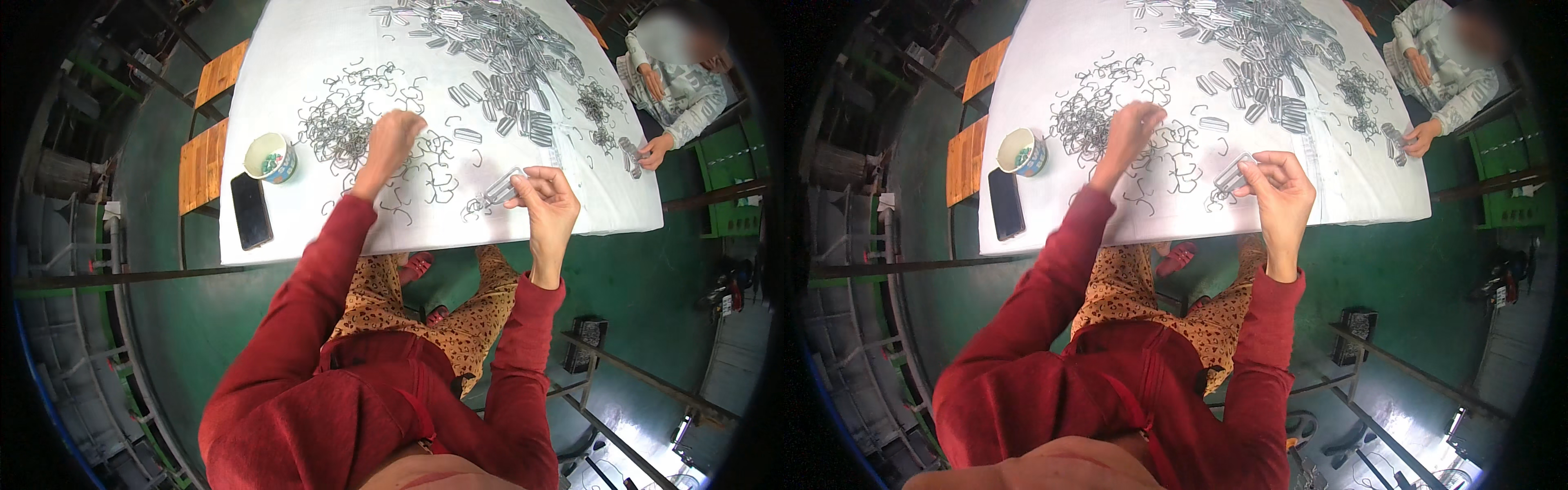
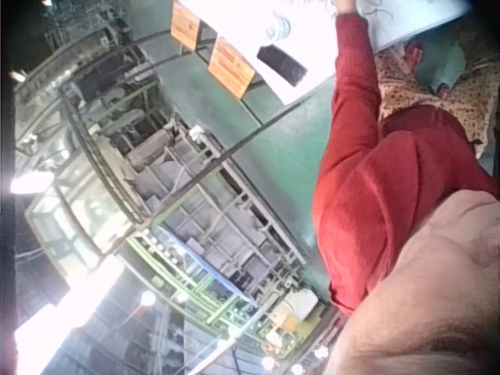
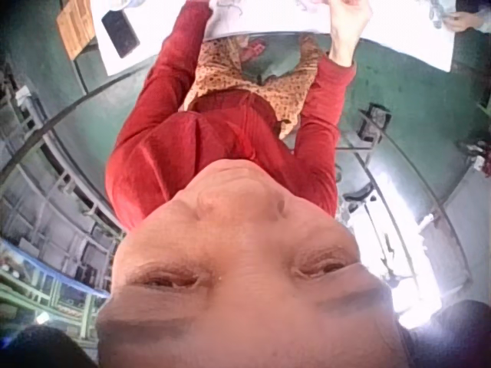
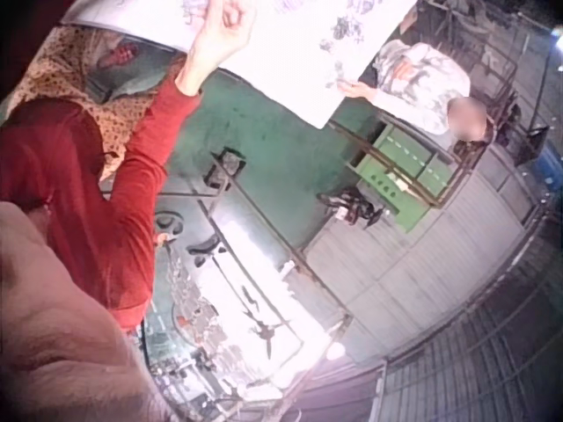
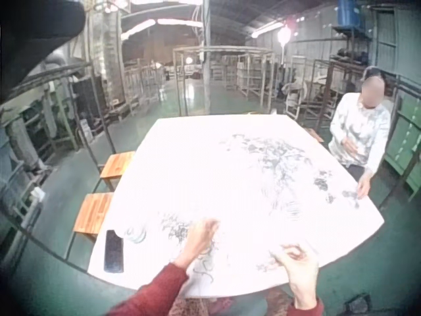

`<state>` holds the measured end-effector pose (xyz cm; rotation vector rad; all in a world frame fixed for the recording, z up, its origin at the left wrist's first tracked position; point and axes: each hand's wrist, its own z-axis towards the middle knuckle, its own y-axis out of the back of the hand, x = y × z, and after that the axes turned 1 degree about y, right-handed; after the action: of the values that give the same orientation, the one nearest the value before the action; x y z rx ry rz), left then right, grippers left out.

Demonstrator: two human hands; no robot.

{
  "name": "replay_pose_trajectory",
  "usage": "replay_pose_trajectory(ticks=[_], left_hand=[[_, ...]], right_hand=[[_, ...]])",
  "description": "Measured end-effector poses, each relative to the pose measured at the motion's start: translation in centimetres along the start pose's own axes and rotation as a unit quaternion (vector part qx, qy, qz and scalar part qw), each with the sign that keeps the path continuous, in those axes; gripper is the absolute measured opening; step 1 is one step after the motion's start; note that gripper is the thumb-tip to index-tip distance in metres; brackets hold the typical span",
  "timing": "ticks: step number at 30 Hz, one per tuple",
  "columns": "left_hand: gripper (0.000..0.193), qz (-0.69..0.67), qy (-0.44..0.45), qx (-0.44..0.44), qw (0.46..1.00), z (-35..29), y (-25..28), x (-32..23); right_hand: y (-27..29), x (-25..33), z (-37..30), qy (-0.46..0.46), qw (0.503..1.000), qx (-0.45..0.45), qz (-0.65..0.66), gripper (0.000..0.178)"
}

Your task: The person assembles small metal parts by hand, picking up components from a table and attaching them to a chain. They repeatedly place the assembled chain onto a nearby rack.

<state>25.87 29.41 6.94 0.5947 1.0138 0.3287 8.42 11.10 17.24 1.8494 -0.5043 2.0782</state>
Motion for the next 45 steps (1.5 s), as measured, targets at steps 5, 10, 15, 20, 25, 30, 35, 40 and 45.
replay_pose_trajectory(ticks=[5, 10, 15, 20, 25, 30, 35, 40, 45], left_hand=[[0.015, 0.183, -0.008, 0.096, 0.978, 4.8, -3.7, 4.1], [0.019, 0.238, -0.037, 0.122, 0.963, 5.5, -4.8, 4.5], [0.011, 0.352, -0.176, 0.154, 0.906, 6.0, -5.1, 4.9], [0.01, 0.148, -0.152, 0.099, 0.972, 3.0, -4.6, 1.5], [0.016, -0.142, -0.056, 0.23, 0.961, -4.1, -1.7, -10.9], [0.017, -0.39, 0.091, 0.318, 0.859, -9.8, 0.9, -15.9], [0.015, -0.311, -0.024, 0.226, 0.923, -11.5, -0.2, -16.4], [0.012, -0.23, -0.1, 0.141, 0.958, -12.0, -1.2, -16.2], [0.007, -0.336, -0.013, 0.196, 0.921, -12.3, -1.4, -16.1]], right_hand=[[2.0, 0.8, -1.6, -0.024, 0.999, -0.008, -0.026, 0.021], [3.4, 1.0, -4.6, -0.039, 0.999, -0.003, -0.025, 0.022], [4.2, 1.1, -7.2, -0.04, 0.999, -0.01, -0.023, 0.021], [4.4, 0.7, -9.1, -0.035, 0.999, -0.014, -0.037, 0.021], [5.2, -0.1, -10.2, -0.031, 0.997, -0.039, -0.057, 0.023], [4.8, -2.5, -10.2, -0.058, 0.996, -0.072, 0.009, 0.021], [4.4, -2.4, -10.0, -0.04, 0.994, -0.096, 0.021, 0.019], [3.7, -2.3, -9.9, 0.0, 0.994, -0.112, 0.003, 0.019], [3.5, -1.6, -9.6, -0.027, 0.997, -0.059, 0.037, 0.019]])
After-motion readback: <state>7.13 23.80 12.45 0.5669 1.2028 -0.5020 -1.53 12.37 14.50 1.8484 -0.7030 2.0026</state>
